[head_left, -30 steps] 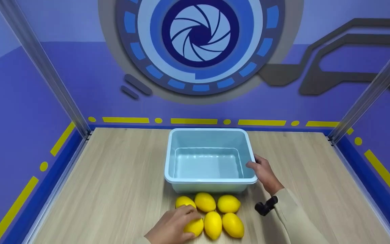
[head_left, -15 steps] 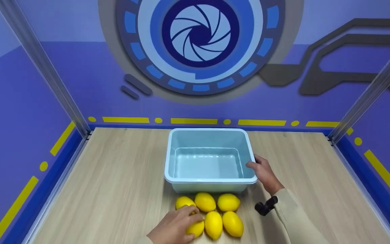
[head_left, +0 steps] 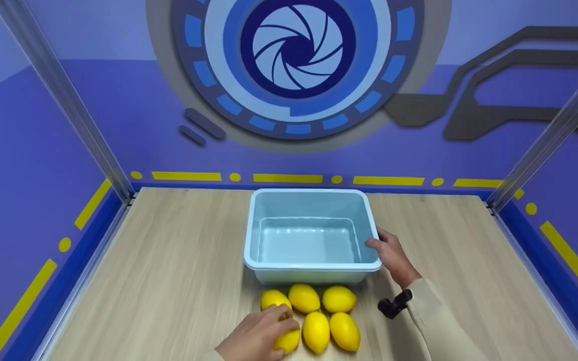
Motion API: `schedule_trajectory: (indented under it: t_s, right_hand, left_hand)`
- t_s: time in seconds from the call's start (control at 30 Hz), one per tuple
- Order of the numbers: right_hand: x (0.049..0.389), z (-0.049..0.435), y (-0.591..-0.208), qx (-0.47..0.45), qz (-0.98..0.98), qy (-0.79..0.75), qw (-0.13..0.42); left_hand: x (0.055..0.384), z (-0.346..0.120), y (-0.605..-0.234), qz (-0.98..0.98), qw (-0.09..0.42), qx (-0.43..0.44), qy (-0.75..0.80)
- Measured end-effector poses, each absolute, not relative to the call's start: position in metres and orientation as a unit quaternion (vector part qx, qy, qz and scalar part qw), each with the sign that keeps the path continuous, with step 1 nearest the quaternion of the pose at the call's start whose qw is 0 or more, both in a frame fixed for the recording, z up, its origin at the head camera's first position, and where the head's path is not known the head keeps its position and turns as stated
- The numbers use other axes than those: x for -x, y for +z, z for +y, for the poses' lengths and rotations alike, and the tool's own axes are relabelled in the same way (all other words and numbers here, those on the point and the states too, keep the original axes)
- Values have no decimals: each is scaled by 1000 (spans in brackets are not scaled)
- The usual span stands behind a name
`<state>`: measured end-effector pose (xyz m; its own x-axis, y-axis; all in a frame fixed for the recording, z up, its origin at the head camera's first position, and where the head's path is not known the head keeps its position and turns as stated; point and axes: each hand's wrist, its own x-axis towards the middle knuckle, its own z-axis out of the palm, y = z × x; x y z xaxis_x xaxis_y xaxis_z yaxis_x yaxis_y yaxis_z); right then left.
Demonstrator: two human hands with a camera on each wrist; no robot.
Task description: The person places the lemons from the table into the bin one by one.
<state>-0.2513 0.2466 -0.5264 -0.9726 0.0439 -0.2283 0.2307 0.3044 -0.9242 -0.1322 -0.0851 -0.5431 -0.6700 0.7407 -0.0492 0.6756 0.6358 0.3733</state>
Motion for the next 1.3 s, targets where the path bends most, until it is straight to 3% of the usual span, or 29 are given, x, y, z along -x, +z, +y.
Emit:
schedule_trajectory:
  t_s: [0.27,0.93,1.3]
  right_hand:
    - [252,246,-525,-91,800,-586,95]
    - [251,247,-525,-90,796,-591,95]
    - [238,237,-494,-92,790,-596,110]
  left_hand:
    - [129,-83,-545,899,138,-383,159]
    - [128,-82,-549,890,135,-404,164]
    - [127,-82,-552,890,127,-407,163]
